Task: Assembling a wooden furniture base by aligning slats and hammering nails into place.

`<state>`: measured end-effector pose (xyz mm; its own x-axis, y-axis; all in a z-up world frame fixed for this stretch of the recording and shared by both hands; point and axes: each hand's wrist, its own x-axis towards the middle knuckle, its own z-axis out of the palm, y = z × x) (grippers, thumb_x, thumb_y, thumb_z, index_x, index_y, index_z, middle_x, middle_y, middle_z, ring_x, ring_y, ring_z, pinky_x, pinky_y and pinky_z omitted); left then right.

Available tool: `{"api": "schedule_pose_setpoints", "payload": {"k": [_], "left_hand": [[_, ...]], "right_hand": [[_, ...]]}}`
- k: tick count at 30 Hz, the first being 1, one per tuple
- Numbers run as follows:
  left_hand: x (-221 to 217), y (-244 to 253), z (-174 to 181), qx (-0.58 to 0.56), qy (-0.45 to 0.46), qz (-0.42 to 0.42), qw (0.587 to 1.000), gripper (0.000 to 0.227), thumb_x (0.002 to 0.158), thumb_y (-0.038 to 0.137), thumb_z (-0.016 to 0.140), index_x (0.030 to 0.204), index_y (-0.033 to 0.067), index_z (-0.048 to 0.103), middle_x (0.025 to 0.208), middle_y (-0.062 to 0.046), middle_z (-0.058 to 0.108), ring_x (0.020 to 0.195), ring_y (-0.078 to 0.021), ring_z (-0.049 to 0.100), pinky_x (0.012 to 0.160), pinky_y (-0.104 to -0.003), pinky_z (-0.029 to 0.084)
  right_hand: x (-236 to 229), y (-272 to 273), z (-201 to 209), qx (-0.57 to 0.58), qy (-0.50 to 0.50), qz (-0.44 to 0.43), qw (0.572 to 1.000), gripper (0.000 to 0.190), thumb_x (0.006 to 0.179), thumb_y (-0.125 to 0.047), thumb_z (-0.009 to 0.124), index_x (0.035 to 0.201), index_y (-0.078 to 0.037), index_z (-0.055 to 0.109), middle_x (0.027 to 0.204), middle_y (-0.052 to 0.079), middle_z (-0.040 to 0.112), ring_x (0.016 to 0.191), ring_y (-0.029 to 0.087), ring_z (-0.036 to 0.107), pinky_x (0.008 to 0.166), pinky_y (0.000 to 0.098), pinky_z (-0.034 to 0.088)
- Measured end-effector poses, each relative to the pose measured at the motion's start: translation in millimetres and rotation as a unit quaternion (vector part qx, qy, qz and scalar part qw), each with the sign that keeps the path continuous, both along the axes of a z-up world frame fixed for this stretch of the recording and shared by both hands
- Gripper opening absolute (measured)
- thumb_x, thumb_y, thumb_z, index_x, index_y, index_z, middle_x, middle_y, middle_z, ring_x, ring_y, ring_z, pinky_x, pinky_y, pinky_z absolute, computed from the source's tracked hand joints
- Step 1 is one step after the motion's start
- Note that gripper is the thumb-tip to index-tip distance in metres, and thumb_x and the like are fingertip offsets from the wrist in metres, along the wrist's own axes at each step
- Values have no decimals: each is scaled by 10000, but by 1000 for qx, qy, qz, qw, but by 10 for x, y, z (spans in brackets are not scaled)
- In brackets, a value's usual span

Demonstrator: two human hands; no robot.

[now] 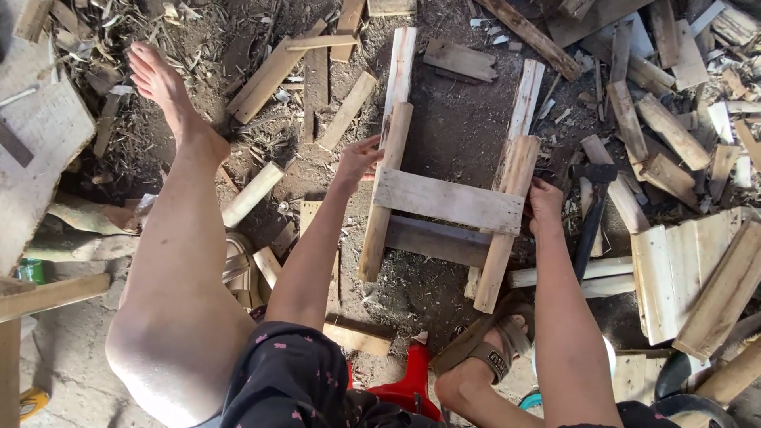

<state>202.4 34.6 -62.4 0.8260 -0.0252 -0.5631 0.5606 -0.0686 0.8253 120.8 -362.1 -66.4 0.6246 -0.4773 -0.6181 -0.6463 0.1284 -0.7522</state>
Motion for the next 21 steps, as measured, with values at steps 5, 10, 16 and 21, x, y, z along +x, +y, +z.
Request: {"api": "schedule_pose_setpoints", "payload": {"k": [5, 10, 16, 21], "left_hand": [[-6, -241, 438, 26, -51, 1, 998, 562, 880, 416, 638, 1335, 126, 479, 1136, -184, 523, 990, -316, 499, 830, -425, 460], [81, -459, 1061, 231, -77, -80, 967, 1043, 730, 804, 560, 1422, 52, 344, 1326, -309, 400, 1240, -504, 400, 1048, -594, 308], [247, -795, 853, 363, -22, -61, 929, 770, 610, 364, 805, 1205, 45, 436, 1192, -155, 426, 1093, -418, 520, 882, -553, 491], [220, -805, 735, 374, -25, -47, 926, 569, 658, 204, 681, 1182, 106, 481, 1182, -85, 430, 1074, -375, 532, 854, -538, 525]], "right_hand": [[1, 449, 1040, 46, 5, -24, 999, 645, 849, -639, 629, 1255, -145, 541, 1281, 186, 501, 1175, 414, 471, 934, 532, 425], [21, 773, 1470, -13, -29, 85, 996, 682, 927, -472, 662, 1396, -64, 383, 1362, 229, 392, 1269, 454, 334, 1027, 603, 311], [0, 501, 744, -120, -15, 123, 985, 747, 770, -442, 838, 1324, -71, 501, 1224, 212, 534, 1136, 403, 500, 852, 536, 450], [-15, 528, 753, -92, -23, 106, 990, 739, 768, -396, 849, 1340, -89, 497, 1236, 226, 523, 1157, 429, 475, 877, 570, 417]]}}
